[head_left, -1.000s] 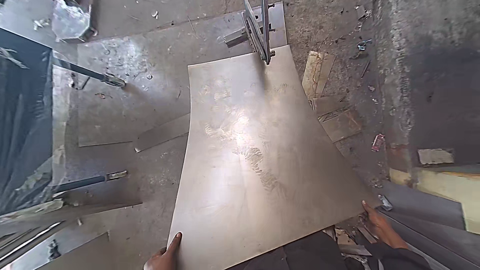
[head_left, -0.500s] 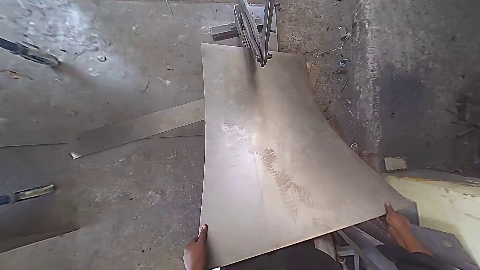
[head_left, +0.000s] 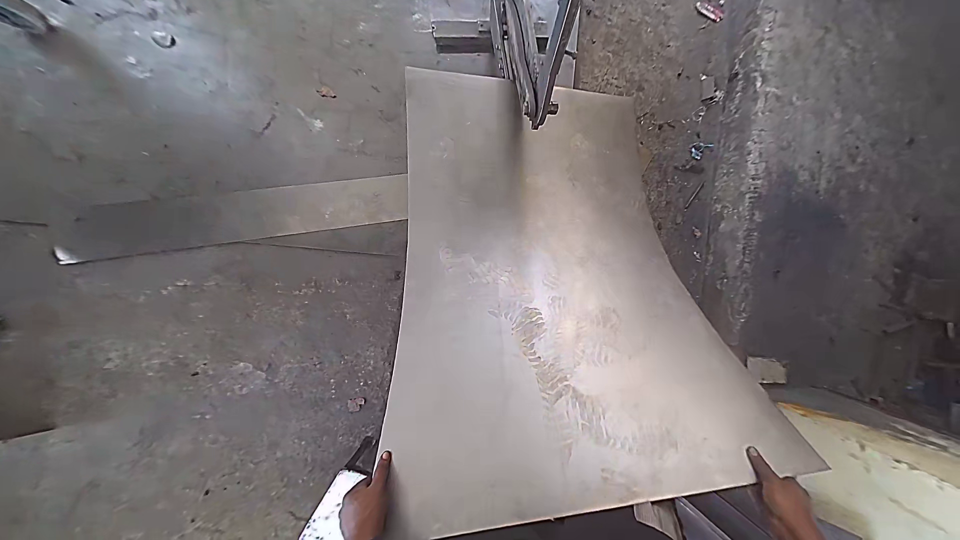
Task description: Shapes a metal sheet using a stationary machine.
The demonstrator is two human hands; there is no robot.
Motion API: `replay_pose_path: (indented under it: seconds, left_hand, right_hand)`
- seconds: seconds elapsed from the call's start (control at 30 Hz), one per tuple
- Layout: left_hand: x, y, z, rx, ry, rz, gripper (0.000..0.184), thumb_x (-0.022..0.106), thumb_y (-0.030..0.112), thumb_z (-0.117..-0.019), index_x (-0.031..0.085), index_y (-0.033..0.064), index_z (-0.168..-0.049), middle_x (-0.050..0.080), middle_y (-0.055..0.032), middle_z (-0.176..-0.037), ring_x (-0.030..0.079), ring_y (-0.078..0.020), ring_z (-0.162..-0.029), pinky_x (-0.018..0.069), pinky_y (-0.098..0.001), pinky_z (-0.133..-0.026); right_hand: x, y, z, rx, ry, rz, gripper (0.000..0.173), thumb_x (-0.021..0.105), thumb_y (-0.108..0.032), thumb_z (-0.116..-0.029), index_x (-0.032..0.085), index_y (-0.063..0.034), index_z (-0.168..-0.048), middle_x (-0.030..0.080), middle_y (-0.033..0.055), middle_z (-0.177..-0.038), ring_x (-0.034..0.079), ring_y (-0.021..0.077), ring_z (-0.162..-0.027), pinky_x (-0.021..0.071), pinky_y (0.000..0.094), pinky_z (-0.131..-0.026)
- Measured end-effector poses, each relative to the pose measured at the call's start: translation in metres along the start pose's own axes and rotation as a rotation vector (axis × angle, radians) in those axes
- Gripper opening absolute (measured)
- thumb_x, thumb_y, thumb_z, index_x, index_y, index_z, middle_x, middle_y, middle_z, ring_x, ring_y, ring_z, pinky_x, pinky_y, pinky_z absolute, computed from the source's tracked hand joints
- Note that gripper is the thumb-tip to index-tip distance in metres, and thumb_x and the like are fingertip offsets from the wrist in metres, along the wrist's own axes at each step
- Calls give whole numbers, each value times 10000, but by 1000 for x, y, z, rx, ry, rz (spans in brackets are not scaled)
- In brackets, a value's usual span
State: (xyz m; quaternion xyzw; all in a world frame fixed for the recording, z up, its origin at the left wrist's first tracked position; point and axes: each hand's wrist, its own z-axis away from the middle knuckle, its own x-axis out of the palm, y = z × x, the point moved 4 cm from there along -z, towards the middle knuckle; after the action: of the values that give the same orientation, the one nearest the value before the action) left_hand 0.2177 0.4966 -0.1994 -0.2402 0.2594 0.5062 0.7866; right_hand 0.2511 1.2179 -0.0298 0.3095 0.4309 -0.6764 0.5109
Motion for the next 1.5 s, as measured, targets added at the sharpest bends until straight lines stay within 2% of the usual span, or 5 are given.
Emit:
replay_pose_path:
  seconds: [0.43, 0.73, 1.07, 1.2, 1.5]
  left_hand:
    - [20, 7, -23, 20, -13, -11, 749, 572, 667, -957, 712, -68, -965, 680, -335, -1035, 646, -496, -1068, 467, -691, -910]
    - [23, 23, -43, 15, -29, -81, 789, 502, 707, -967, 717, -51, -1017, 679, -332, -1098, 634, -497, -1128, 454, -697, -939]
    - [33, 28, -54, 36, -94, -84, 791, 453, 677, -1003, 698, -72, -1072, 666, -338, -1136, 622, -491, -1159, 448, -690, -967]
    - [33, 26, -63, 56, -89, -112, 785, 440, 669, -1012, 700, -71, -1045, 673, -337, -1114, 630, -497, -1145, 454, -695, -951]
    - [16, 12, -76, 75, -85, -185, 777, 406, 635, -1037, 696, -84, -1080, 661, -350, -1163, 602, -508, -1201, 427, -685, -1007]
  right_hand:
    - [5, -4, 12, -54, -25, -270, 442, 710, -270, -975, 537, -47, -1316, 682, 60, -985, 676, 91, -783, 581, 288, -685]
    - [28, -3, 2, -39, -41, -220, 351, 717, -287, -974, 583, -49, -1194, 657, 35, -820, 601, 77, -587, 513, 249, -520]
    - [43, 9, -8, 59, -53, -109, 404, 697, -335, -988, 561, -32, -1218, 620, 57, -803, 551, 98, -553, 475, 271, -489]
    - [48, 23, -11, 94, -75, -38, 386, 698, -384, -981, 593, -27, -1083, 588, 36, -698, 512, 91, -495, 457, 271, -464]
    - [52, 40, 13, 129, -65, 16, 428, 697, -397, -980, 580, -14, -1129, 592, 53, -726, 520, 109, -523, 452, 296, -483]
